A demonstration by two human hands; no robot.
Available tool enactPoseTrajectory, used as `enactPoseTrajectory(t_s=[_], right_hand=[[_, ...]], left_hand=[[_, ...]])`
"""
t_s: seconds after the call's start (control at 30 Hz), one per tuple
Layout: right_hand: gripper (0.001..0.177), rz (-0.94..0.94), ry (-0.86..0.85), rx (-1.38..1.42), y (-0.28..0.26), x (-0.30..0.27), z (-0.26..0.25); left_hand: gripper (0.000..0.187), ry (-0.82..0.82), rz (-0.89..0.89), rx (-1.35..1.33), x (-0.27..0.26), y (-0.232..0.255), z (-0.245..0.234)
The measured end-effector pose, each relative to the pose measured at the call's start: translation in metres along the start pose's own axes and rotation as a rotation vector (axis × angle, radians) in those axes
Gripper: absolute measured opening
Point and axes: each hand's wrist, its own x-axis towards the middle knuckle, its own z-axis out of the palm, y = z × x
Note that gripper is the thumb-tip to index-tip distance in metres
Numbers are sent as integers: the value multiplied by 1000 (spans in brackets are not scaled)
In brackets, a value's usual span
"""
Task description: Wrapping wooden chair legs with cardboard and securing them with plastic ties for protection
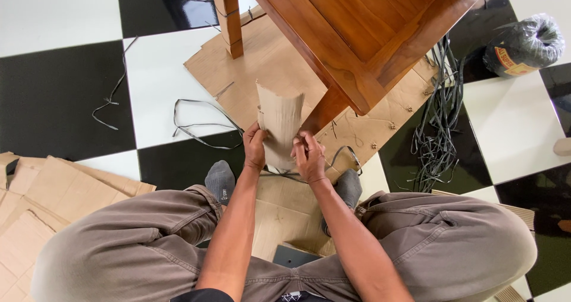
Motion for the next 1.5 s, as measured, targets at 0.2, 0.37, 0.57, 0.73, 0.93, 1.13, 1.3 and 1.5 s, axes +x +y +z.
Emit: enactPoseTrajectory(t_s=[0.2,0.37,0.57,0.73,0.93,1.13,1.3,1.5], right_hand=[[24,68,200,10,-14,2,-6],[29,70,386,-98,-36,13,-32],[26,275,513,-110,-57,30,-45],[20,315,512,13,-28,31,-41],[22,319,454,180,3,24,-39],[31,266,447,171,10,18,-35],[23,198,435,104,4,14,-31],[11,162,437,-127,-16,15,-45]], left_hand=[[21,-156,130,-1,-8,28,37],[14,-254,202,-16,-18,27,67],[18,-190,234,138,-33,44,101],[20,-48,220,341,-34,46,109],[20,-32,155,364,-29,31,110],[37,-81,118,274,-33,46,120],[57,-299,312,196,-39,62,127],[89,-315,267,324,-49,91,149]])
